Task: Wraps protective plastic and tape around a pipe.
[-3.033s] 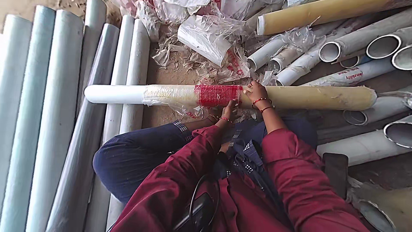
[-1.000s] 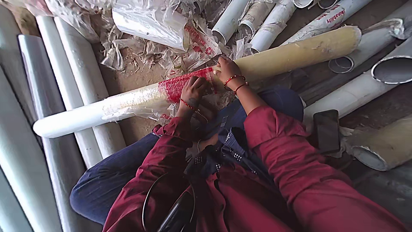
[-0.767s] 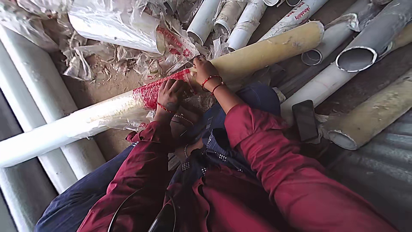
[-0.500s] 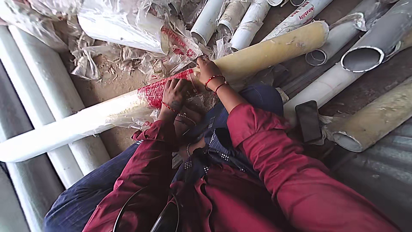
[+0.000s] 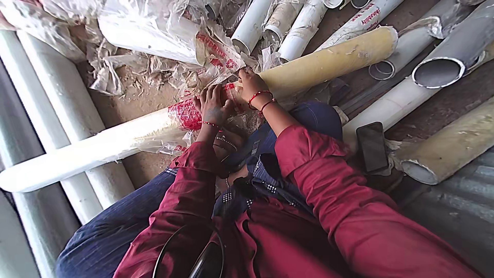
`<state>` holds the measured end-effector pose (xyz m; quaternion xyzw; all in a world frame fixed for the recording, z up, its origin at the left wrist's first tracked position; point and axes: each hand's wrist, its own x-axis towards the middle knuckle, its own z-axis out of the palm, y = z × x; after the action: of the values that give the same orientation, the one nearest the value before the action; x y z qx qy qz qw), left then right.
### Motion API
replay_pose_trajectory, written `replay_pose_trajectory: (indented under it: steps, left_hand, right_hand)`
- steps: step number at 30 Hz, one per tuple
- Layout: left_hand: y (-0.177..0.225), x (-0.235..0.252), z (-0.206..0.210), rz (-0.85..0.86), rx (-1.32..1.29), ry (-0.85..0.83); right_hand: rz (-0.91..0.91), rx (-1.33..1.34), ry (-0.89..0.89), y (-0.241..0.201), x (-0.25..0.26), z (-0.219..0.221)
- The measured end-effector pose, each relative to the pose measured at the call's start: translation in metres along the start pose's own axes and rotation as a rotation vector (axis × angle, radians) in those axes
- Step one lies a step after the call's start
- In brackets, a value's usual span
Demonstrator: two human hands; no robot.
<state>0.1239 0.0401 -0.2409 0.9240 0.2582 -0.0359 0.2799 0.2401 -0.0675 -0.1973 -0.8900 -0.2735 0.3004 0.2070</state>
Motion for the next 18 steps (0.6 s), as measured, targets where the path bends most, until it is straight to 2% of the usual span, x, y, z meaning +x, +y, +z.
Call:
replay_pose_trajectory:
  steps: [4,12,18]
  left_hand:
    - [-0.003,-0.003,0.002,0.021,0.043,-0.021]
    - [-0.015,-0.007,-0.006,0.183,0.016,-0.081]
    - [-0.014,-0.010,-0.003,0.166,-0.001,-0.058]
  right_hand:
    - [0.004,-0.005,-0.007,0.001,-0.001,0.000]
    - [-0.004,0.022,-0.001,0.001,-0.001,0.000]
    - [0.000,0.021,-0.001,0.003,-0.001,0.002]
